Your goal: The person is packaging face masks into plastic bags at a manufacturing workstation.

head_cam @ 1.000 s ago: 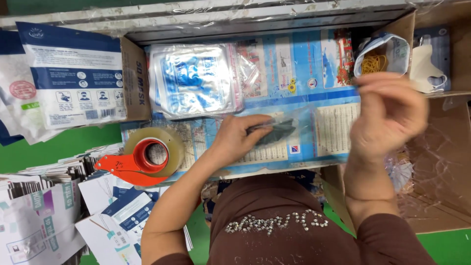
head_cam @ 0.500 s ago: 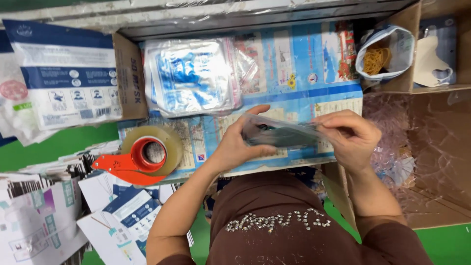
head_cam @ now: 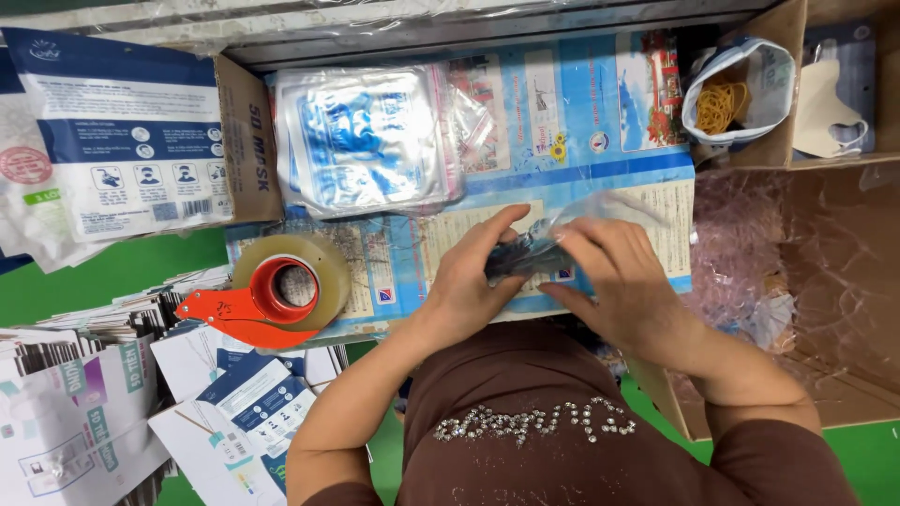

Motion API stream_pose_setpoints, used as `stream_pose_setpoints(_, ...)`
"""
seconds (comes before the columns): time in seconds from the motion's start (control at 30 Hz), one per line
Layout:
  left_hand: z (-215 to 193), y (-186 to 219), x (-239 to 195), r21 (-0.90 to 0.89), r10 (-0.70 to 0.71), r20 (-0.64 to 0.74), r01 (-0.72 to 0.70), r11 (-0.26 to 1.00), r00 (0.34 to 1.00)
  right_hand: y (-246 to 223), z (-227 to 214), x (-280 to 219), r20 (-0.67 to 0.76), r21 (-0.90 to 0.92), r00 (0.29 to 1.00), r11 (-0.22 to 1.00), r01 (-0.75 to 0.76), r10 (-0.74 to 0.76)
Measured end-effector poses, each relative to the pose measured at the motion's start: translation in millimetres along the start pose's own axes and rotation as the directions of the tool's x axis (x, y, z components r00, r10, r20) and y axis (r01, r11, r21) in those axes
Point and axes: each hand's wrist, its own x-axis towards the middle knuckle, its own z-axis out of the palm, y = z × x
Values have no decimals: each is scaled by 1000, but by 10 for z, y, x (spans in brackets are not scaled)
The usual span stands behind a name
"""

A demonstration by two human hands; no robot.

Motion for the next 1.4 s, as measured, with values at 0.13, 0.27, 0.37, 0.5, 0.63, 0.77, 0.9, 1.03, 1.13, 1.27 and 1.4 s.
stream_pose_setpoints(0.13,28,24,-36,42,1,2,-1,999,1000,25,-75,164,88,29,995,999,-45,42)
stream_pose_setpoints(0.27,79,6,-39,30,37,-10,-37,999,999,144,20,107,188,122,982,992,-20,-3)
stream_pose_setpoints(0.37,109,-35,-30,39,79,-54,-77,996,995,221,111,70,123,356,988,934,39,-88)
stream_pose_setpoints(0.5,121,-89,-30,-53,13,32,-11,999,999,239,146,88,307,387,949,920,-54,-73)
stream_pose_setpoints(0.63,85,-85,24,-193,78,209,-37,981,975,104,-72,255,173,236,976,968,87,-130)
stream_pose_setpoints(0.77,253,-464,-2,-210,-244,157,274,939,957,172,-105,241,-48,104,992,987,119,-114)
stream_pose_setpoints(0.9,137,-229,129,-436,-210,217,287,853,954,386,26,184,-42,176,991,976,129,-124)
stream_pose_setpoints(1.03,39,-10,252,89,-534,257,530,843,806,255,97,265,17,212,980,958,192,-200)
stream_pose_setpoints(1.13,219,-329,142,-642,-163,167,233,730,972,197,-17,438,-176,154,979,980,129,-101)
stream_pose_setpoints(1.27,189,-127,147,-676,-137,121,183,714,983,168,-20,482,-240,58,969,996,72,-56)
stream_pose_setpoints(1.4,118,-46,139,-654,-103,128,162,739,986,147,-4,597,-183,-49,979,996,78,-85)
